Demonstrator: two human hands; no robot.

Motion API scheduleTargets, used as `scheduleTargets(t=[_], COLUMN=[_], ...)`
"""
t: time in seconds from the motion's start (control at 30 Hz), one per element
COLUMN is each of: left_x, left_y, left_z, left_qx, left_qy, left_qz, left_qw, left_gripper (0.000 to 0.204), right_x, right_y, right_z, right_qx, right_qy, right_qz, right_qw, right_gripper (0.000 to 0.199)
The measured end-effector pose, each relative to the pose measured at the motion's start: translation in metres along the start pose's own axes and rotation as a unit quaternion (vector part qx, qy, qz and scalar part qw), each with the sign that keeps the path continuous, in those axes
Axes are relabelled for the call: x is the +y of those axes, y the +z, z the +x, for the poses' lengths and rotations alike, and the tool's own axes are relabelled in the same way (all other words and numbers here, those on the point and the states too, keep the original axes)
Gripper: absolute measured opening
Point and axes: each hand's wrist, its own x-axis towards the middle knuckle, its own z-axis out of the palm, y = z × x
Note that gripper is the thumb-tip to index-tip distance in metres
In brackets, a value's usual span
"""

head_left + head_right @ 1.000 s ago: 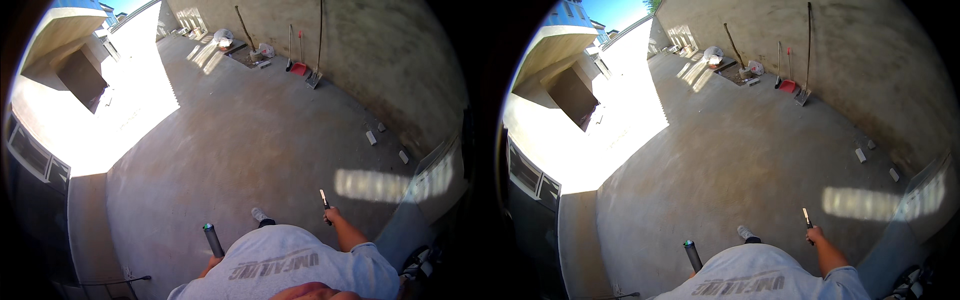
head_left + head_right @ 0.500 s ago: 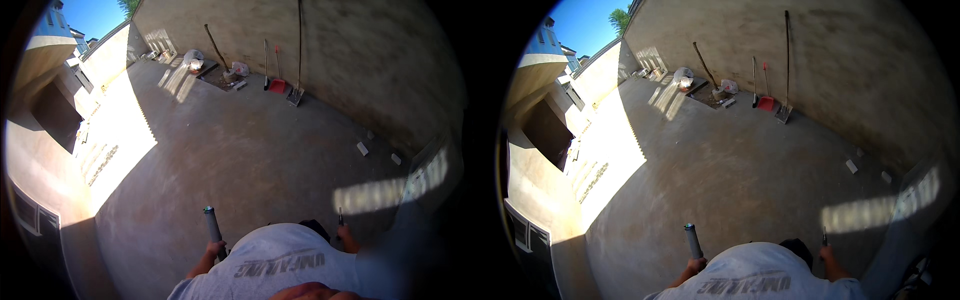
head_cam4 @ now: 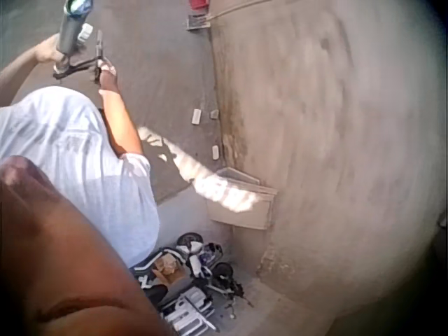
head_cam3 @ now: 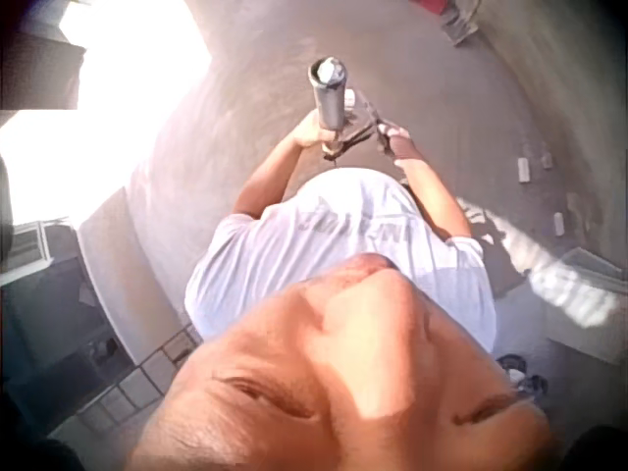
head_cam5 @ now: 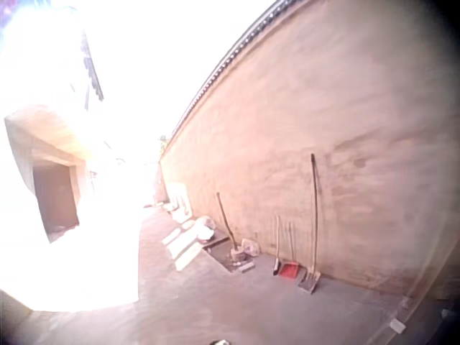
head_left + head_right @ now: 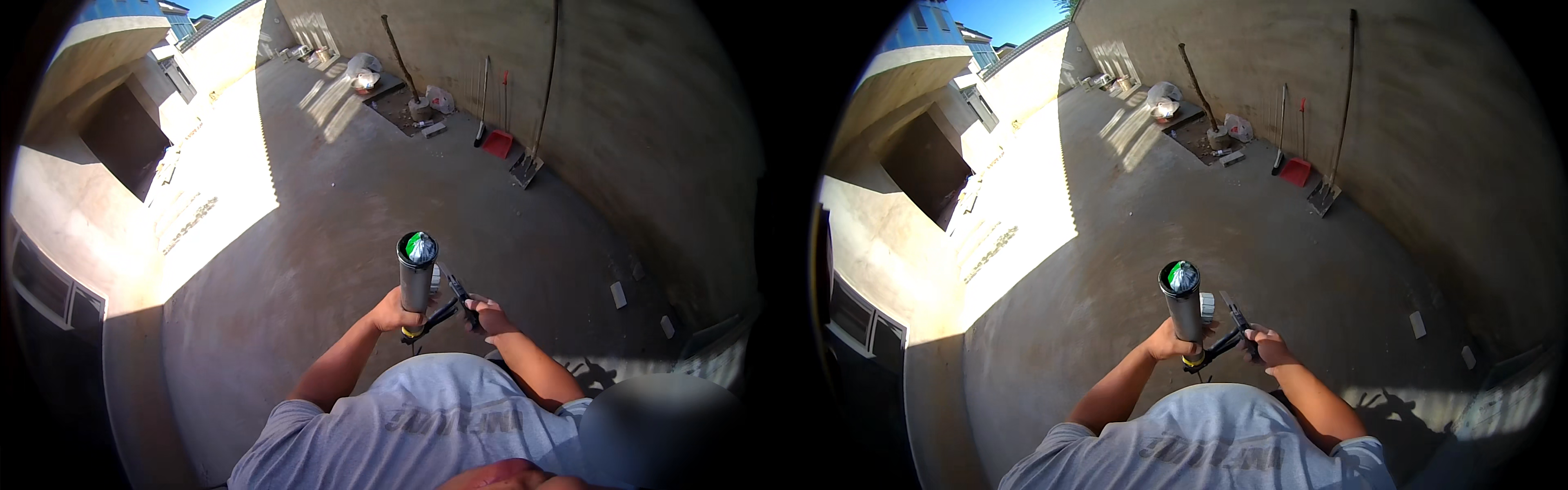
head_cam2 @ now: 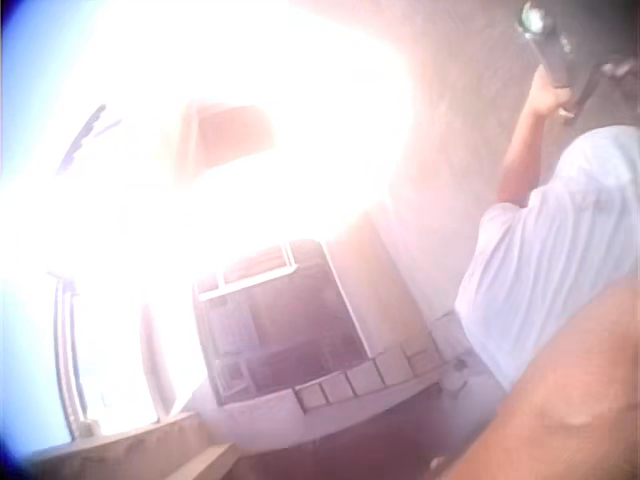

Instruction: The person walks to a utility vehicle, retrieves a sealant gun and a new sealant tube, and assembles them. They then use a utility knife to cut the tip of the sealant tube nozzle.

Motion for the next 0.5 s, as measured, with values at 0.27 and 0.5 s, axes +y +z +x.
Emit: scheduleTargets(t=[0.27, 0.5], left_x=[0.062, 0.066], left_y=[0.047, 0.045], left_z=[0.181, 0.316], left_qx=[0.001, -0.055], left_qy=[0.052, 0.012], left_qz=[0.027, -0.023], left_qw=[0.998, 0.998], left_gripper=[0.056, 0.058], right_x=[-0.122, -0.201], right_y=[-0.073, -0.129], right_z=[0.063, 0.119], right_qx=[-0.021, -0.056], right_qy=[-0.171, -0.166], right_qz=[0.026, 0.061], right_qw=[0.985, 0.983], right_gripper=[0.025, 0.026])
